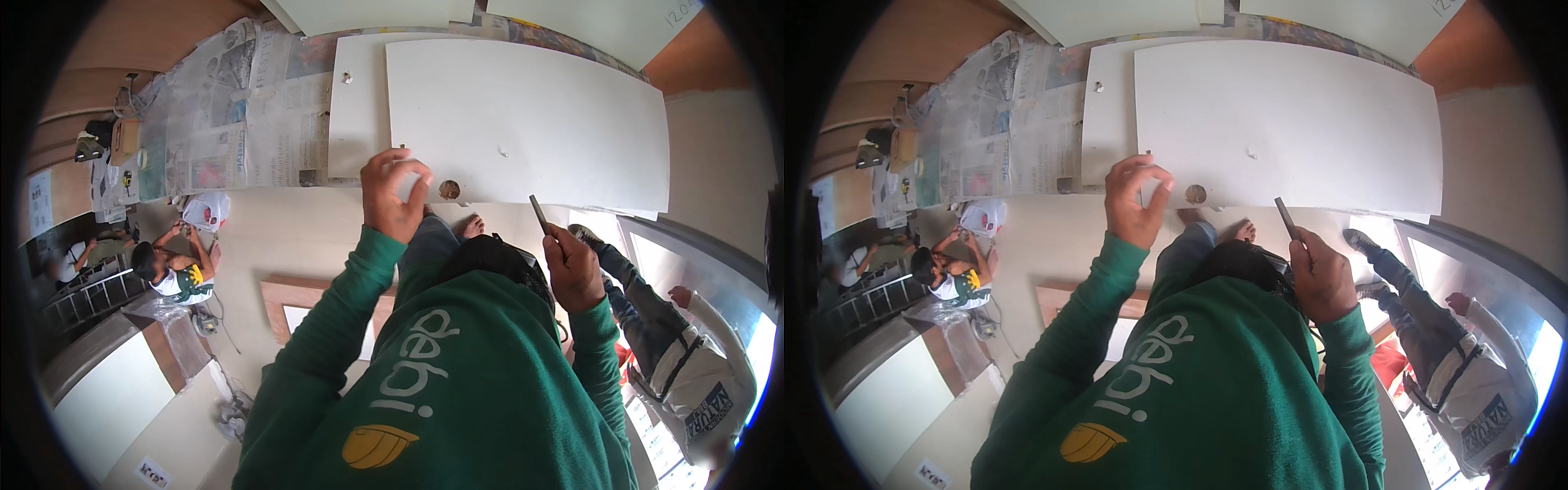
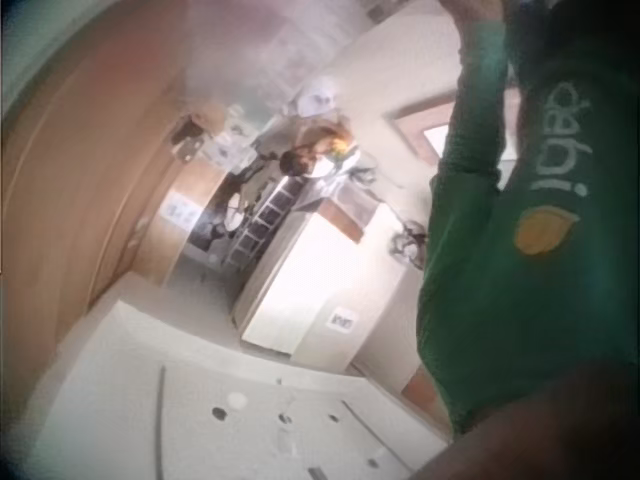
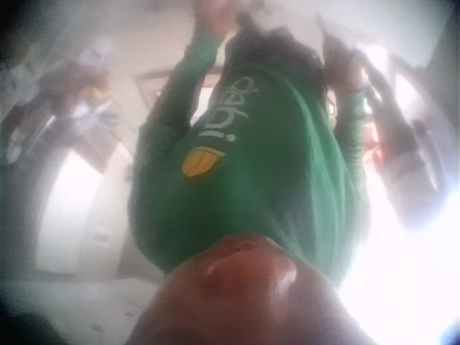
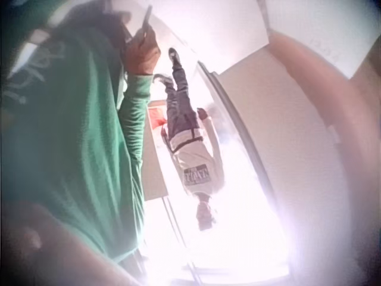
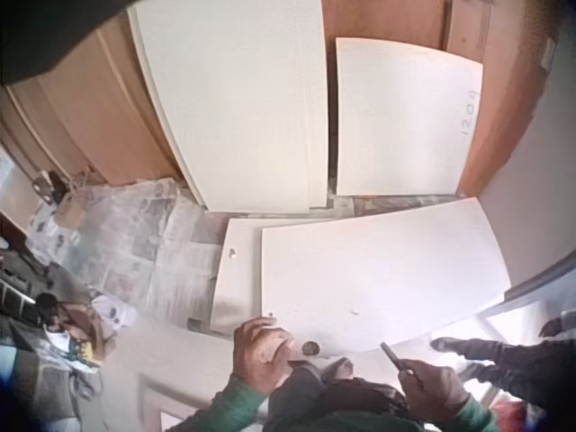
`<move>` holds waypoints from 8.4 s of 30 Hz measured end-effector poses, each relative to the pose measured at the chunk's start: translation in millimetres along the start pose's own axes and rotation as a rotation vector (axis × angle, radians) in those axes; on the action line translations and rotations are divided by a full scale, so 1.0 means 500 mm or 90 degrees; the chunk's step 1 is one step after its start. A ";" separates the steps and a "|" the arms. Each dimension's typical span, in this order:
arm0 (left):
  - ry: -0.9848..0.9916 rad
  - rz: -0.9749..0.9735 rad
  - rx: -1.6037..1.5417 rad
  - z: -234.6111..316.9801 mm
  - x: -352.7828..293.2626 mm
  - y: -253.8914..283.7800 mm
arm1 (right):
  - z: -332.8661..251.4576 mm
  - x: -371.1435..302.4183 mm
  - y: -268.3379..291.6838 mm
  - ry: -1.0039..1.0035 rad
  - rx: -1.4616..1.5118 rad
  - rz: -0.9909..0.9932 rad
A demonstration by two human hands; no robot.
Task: The person uses a screwdriver to tighten screws into a white cabinet door panel. They work on multiple screw holes sequentially, holding the panel steady with one hand while turning the tool with the other. The task involves precise manual manipulation of the tool to secure the hardware.
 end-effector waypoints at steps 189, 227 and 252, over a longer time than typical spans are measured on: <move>-0.079 -0.117 0.133 -0.071 -0.049 -0.044 | -0.278 0.103 -0.217 -0.017 -0.436 -0.492; -0.063 -0.099 0.112 -0.064 -0.052 -0.047 | -0.260 0.160 -0.213 0.103 -0.494 -0.568; -0.102 -0.074 0.129 -0.071 -0.057 -0.049 | -0.246 0.142 -0.232 0.009 -0.444 -0.501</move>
Point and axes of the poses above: each hand's wrist, its own x-axis towards the middle knuckle, its own y-axis out of the back of the hand, z = x × y, the point moved 2 cm from there along x, towards the middle knuckle, and after that the axes turned 15 degrees about z, right-handed, at the moved point
